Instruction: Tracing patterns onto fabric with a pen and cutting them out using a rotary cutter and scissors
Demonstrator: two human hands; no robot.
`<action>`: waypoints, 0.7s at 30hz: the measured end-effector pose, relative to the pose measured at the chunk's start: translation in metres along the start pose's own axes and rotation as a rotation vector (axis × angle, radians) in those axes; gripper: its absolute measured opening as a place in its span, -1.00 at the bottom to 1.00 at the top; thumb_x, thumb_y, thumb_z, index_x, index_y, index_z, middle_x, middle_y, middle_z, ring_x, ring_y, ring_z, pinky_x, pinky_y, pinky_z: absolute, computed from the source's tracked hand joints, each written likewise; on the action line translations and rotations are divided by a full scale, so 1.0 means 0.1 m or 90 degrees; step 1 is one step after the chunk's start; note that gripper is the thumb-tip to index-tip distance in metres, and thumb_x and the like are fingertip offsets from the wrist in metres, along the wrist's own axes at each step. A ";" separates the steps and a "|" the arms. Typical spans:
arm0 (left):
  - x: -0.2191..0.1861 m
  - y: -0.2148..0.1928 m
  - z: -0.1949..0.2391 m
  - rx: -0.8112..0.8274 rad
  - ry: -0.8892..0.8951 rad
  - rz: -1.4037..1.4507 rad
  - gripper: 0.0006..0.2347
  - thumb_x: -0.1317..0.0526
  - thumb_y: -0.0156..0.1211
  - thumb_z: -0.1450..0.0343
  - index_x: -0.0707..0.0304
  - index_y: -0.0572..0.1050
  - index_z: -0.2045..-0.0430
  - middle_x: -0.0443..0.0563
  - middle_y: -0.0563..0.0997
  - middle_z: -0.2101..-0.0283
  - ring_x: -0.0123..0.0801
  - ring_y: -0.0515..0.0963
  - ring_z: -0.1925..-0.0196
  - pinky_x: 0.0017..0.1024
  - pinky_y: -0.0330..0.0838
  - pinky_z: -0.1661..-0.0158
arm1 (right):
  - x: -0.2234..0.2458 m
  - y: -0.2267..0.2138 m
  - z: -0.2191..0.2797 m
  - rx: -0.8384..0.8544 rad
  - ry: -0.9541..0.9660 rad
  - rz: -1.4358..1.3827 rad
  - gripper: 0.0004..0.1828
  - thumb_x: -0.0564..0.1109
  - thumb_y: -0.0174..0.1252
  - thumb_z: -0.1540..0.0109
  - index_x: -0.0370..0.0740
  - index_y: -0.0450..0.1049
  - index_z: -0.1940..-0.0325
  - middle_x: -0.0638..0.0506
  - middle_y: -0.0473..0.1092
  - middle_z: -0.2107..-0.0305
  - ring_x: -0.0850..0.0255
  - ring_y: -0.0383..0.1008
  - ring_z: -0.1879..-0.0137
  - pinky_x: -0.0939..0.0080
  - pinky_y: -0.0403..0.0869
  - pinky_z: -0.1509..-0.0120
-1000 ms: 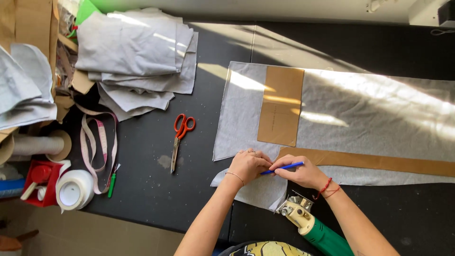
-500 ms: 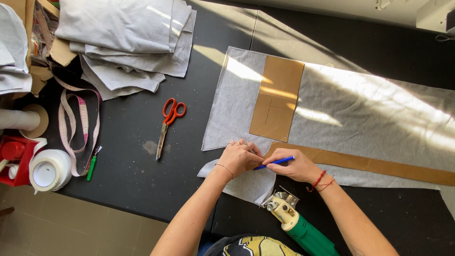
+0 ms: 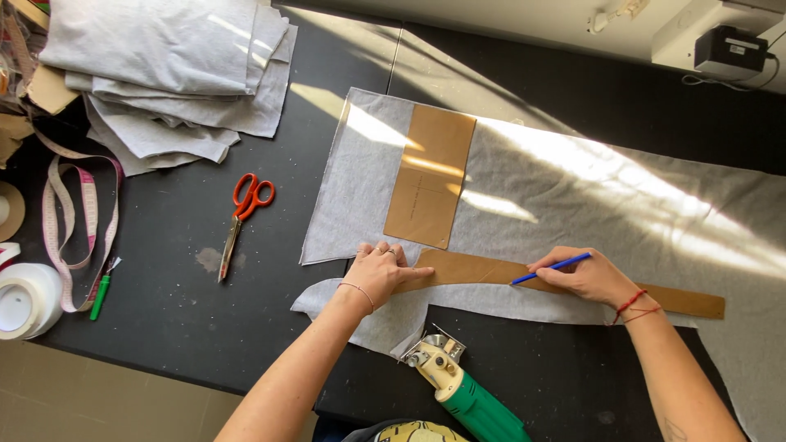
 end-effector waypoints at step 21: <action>-0.53 -0.16 0.41 -0.334 -0.210 -0.075 -0.68 0.26 -0.14 -0.21 0.14 0.35 0.16 0.11 0.35 0.19 -0.19 0.31 0.07 0.05 -0.04 -0.08 | -1.24 -1.13 1.00 -0.247 0.226 -0.082 -0.78 -0.28 0.06 -0.09 -0.55 0.49 0.30 -0.33 0.46 0.46 0.01 0.44 0.26 0.21 0.33 0.03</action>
Point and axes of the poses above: each hand's wrist, its own z-axis away from the middle knuckle, its own y-axis out of the palm, x = y × z, the point moved 10 cm from there along -z, towards the middle knuckle
